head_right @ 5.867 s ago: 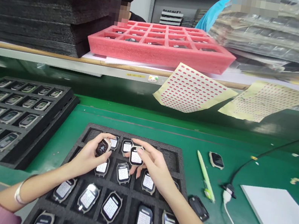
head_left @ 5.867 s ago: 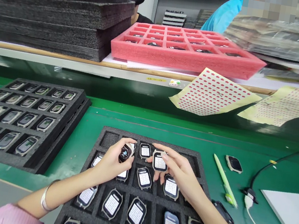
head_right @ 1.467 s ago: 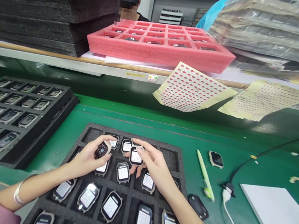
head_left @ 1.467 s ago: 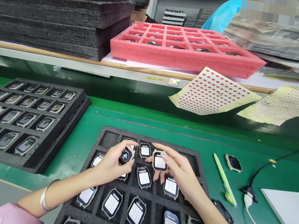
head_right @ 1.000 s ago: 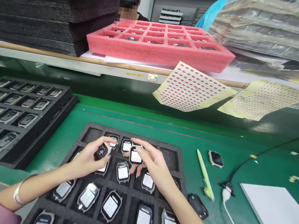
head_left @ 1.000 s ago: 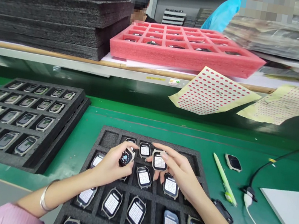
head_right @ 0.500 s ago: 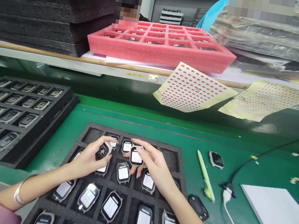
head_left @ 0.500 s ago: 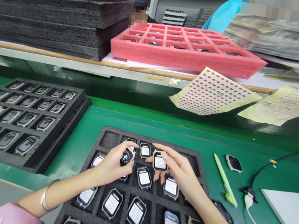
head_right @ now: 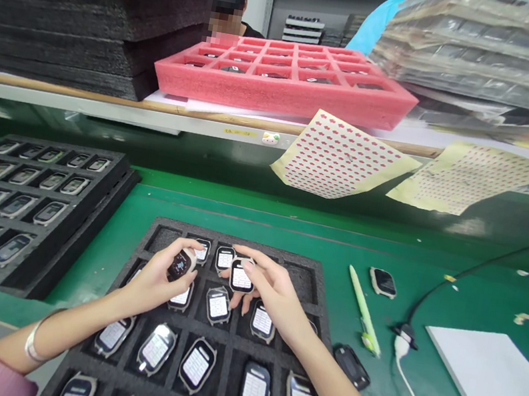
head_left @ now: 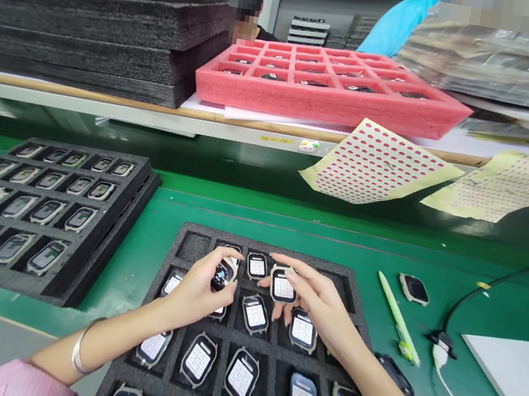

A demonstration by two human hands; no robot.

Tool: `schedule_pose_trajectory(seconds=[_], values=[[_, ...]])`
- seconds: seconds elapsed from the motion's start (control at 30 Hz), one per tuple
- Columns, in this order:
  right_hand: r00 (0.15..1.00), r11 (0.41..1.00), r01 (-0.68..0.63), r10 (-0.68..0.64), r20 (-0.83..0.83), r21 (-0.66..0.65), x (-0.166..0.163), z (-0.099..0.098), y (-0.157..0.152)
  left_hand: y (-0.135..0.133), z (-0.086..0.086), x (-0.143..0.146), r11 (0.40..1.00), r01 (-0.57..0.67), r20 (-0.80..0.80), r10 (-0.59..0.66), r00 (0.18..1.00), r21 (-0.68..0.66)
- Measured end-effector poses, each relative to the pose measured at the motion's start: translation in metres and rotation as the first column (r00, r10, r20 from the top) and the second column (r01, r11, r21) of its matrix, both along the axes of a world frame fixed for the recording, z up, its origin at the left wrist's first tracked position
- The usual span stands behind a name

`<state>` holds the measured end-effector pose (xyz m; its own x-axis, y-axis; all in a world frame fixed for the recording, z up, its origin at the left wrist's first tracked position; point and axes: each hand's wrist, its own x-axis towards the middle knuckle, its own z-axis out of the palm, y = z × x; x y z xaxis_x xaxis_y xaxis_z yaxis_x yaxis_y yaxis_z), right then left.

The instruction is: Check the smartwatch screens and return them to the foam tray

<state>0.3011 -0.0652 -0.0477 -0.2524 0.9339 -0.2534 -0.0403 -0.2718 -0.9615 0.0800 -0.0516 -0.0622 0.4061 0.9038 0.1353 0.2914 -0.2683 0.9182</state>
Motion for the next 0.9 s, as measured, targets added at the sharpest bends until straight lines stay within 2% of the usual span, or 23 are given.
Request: schedule_pose_trajectory(seconds=[0.33,0.47,0.57,0.63,0.77,0.9], values=[[1.000,1.000,-0.009,0.009,-0.016,0.022,0.000,-0.002,0.000,0.002,0.000,-0.001,0.999,-0.027,0.025,0.028,0.999,-0.021],[1.000,1.000,0.005,-0.005,-0.007,0.022,0.000,-0.001,0.000,0.003,-0.005,0.001,0.987,0.010,0.118,0.009,0.993,-0.159],[1.000,1.000,0.010,-0.010,-0.007,0.019,-0.001,-0.001,0.000,0.004,-0.010,0.003,0.928,0.131,0.314,-0.017,0.949,-0.348],[1.000,1.000,0.012,-0.012,-0.008,0.016,-0.001,-0.001,0.000,0.005,-0.011,0.004,0.888,0.188,0.427,0.011,0.904,-0.420],[1.000,1.000,0.006,-0.006,-0.009,0.013,0.000,-0.001,0.000,0.006,-0.008,0.006,0.837,0.221,0.516,0.083,0.852,-0.500],[1.000,1.000,-0.002,0.003,-0.007,0.015,0.000,-0.001,-0.001,0.005,-0.008,0.006,0.803,0.274,0.562,0.091,0.822,-0.530]])
